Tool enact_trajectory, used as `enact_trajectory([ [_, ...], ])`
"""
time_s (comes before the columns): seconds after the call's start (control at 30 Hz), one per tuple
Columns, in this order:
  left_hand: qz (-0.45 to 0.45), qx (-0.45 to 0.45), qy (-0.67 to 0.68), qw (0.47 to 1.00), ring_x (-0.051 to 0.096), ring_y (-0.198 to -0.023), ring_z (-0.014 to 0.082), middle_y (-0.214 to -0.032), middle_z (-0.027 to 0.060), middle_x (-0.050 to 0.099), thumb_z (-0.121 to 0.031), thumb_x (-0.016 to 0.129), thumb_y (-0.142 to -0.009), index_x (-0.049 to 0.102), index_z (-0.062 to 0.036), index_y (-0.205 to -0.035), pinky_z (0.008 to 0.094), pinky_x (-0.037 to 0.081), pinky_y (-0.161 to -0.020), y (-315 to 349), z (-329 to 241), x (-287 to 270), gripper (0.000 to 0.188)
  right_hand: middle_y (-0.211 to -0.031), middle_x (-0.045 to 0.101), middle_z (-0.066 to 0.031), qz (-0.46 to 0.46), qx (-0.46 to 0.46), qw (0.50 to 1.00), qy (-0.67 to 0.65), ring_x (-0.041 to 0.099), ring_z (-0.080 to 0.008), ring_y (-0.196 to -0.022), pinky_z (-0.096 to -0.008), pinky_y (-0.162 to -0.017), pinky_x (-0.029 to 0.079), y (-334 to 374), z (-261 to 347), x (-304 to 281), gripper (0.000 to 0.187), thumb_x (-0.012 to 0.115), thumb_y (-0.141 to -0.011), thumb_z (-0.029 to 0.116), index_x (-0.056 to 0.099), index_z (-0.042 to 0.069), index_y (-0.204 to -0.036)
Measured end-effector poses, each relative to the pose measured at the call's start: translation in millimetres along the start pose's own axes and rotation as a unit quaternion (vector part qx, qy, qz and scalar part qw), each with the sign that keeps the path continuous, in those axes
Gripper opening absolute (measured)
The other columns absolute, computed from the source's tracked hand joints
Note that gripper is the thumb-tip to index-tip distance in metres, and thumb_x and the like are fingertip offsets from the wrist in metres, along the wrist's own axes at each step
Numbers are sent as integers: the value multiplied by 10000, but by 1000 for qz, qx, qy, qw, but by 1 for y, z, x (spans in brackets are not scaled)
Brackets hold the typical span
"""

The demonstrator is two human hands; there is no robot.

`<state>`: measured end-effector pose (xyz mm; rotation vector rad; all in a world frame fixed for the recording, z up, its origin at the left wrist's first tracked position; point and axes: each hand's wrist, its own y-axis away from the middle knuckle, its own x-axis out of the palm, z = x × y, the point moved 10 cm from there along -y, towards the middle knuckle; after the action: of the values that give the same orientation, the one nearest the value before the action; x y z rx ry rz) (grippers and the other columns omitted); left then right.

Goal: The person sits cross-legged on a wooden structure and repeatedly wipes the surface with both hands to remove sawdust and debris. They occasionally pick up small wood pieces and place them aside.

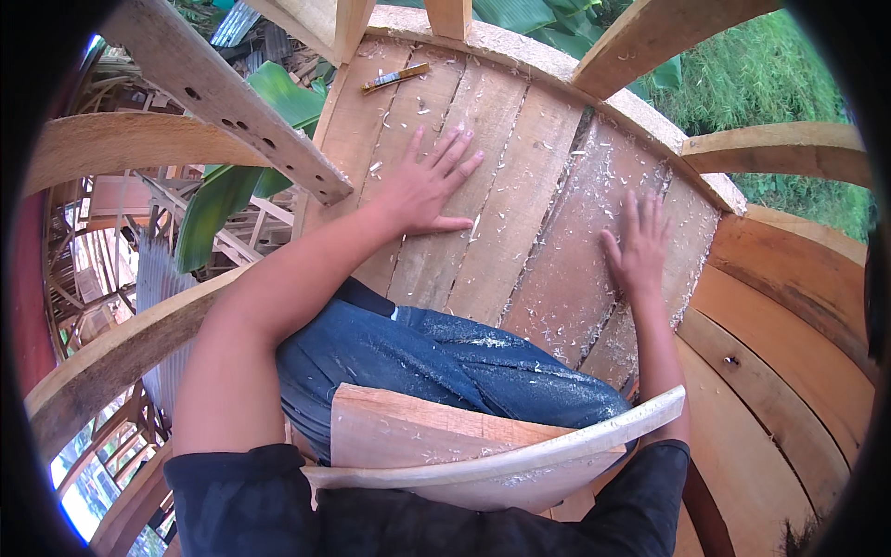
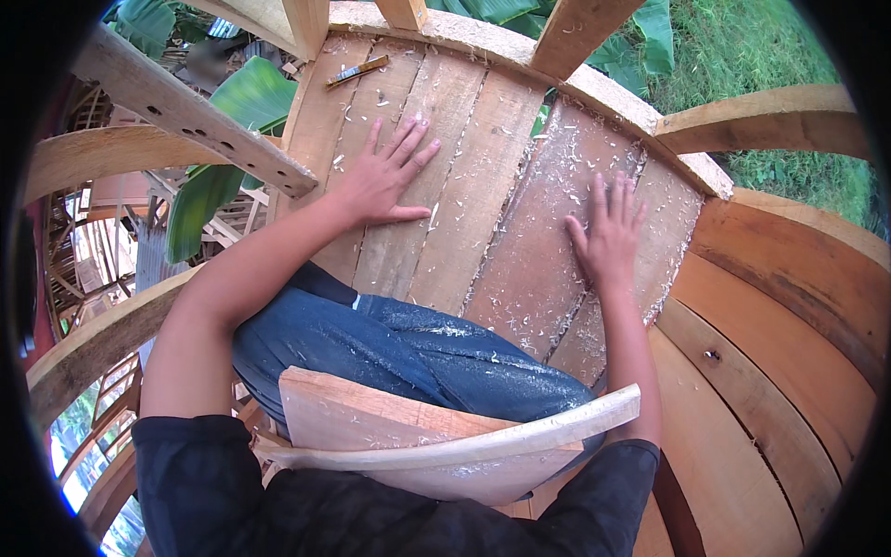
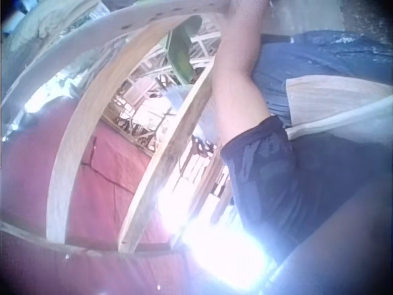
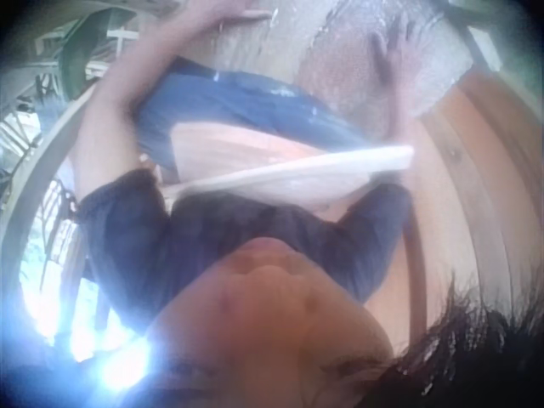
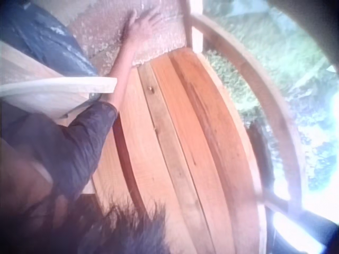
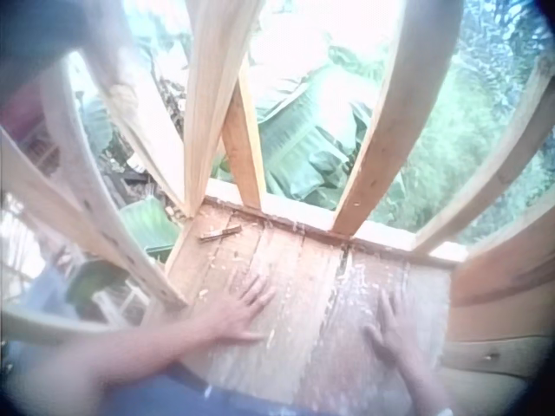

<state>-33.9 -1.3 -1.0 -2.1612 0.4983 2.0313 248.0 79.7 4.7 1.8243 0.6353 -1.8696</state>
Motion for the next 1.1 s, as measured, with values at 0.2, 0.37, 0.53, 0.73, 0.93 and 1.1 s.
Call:
enact_trajectory([
  [0.2, -4, 11, 33, 999, 134, -1496, 318, -1594, 186, 190, -695, 383, -907, 216, -71, -1536, 633, 32, -1158, -37, -61, 6, 901, -1568, 237, -233, 49, 55, 997, 13, 185, -380, -1470, -562, -1177, 90, 72, -48, -7, 817, 583, -887, 532, 298, 99, -1519],
  [0.37, -72, 106, 64, 990, 159, -1491, 313, -1584, 184, 219, -667, 410, -916, 227, -109, -1539, 606, 58, -1170, -74, -110, -9, 856, -1572, 229, -232, 36, 84, 994, -53, 180, -376, -1474, -567, -1175, 64, 91, -40, 7, 836, 586, -873, 511, 279, 90, -1527],
  [0.53, -99, -57, 8, 993, 192, -1481, 307, -1572, 188, 243, -629, 439, -929, 232, -86, -1528, 589, 85, -1174, -76, -6, -28, 835, -1578, 234, -213, 17, 84, 994, -62, 181, -368, -1476, -566, -1176, 62, 87, -42, 6, 852, 607, -843, 493, 289, 96, -1526],
  [0.73, 21, -411, 95, 906, 78, -1486, 409, -1578, 275, 134, -637, 486, -900, 193, -28, -1528, 662, 48, -1133, -5, 82, -5, 923, -1580, 258, -178, 2, 95, 992, -86, 199, -347, -1475, -555, -1179, 74, 85, -43, 2, 841, 640, -814, 485, 339, 122, -1510],
  [0.93, 42, -144, 262, 953, 12, -1491, 411, -1576, 309, 85, -672, 427, -916, 152, -31, -1538, 608, 42, -1159, -70, -26, -22, 934, -1575, 276, -169, -15, 95, 992, -87, 222, -342, -1468, -549, -1180, 84, 87, -43, -1, 840, 668, -798, 471, 358, 137, -1504],
  [1.1, -20, -250, 48, 967, 46, -1494, 388, -1599, 245, 108, -667, 429, -913, 169, -42, -1539, 590, 24, -1172, -66, 29, -22, 921, -1569, 289, -162, -14, 110, 990, -87, 234, -339, -1462, -555, -1179, 99, 95, -55, 3, 790, 634, -835, 493, 367, 161, -1501],
])
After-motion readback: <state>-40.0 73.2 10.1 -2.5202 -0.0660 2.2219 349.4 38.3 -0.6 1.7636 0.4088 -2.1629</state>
